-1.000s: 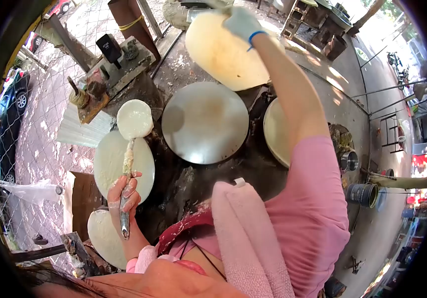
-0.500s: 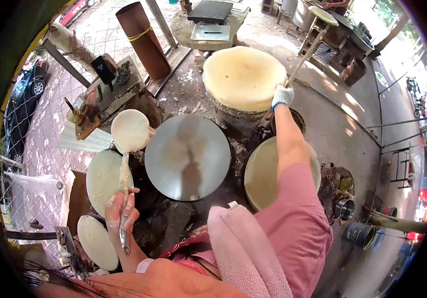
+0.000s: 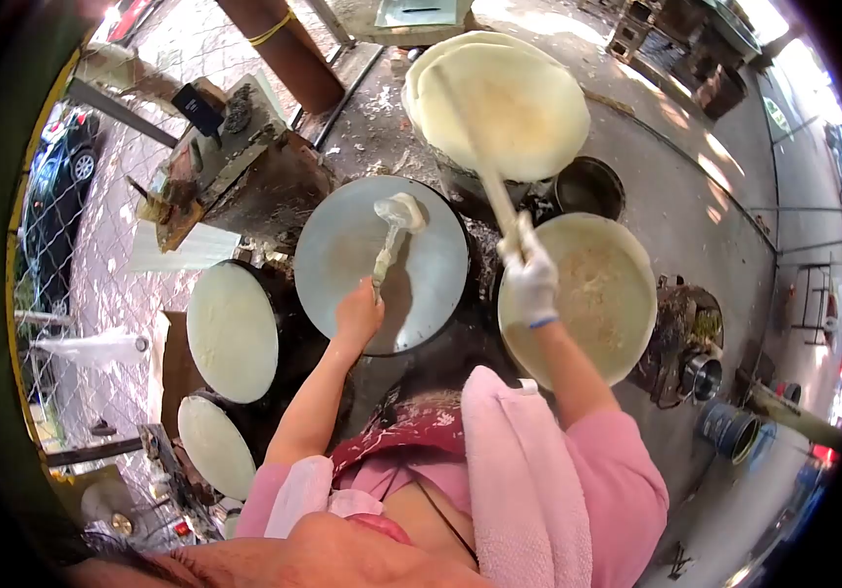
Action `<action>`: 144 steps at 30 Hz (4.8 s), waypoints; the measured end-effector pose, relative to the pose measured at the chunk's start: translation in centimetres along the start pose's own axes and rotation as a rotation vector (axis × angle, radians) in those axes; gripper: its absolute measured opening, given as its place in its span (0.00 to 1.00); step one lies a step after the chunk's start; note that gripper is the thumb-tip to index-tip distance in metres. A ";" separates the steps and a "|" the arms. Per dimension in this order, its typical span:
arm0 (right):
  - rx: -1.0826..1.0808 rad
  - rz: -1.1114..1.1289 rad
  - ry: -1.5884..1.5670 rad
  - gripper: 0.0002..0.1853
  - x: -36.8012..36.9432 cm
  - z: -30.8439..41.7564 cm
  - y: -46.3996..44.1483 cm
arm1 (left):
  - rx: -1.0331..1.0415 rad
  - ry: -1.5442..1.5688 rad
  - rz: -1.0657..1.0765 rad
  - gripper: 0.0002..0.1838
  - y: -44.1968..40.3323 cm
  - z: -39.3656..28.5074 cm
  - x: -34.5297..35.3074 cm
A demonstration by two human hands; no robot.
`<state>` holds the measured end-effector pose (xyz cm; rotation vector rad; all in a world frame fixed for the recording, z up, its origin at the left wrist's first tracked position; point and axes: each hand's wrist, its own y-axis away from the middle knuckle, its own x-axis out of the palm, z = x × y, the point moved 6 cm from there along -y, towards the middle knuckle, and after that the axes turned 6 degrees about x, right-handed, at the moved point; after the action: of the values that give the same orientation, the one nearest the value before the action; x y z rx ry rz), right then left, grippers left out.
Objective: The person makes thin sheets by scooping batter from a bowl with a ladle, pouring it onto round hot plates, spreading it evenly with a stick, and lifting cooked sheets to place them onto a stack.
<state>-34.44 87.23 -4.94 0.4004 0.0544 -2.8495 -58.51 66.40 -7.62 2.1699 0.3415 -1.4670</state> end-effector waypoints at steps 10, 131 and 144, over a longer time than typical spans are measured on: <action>0.241 0.122 0.857 0.29 6.2 -5.8 17.5 | 0.205 0.051 -0.335 0.20 -0.9 6.5 -5.2; 0.242 0.648 0.798 0.25 7.6 -6.8 22.7 | -0.450 1.263 -0.435 0.07 31.5 10.5 -0.5; 0.360 0.493 0.813 0.36 4.6 -9.8 16.5 | -0.544 1.301 -0.364 0.08 28.5 5.4 -1.6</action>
<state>-31.72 70.86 -15.60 1.3955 -0.3537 -2.0440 -50.17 39.47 -0.37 2.3019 1.4021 0.1704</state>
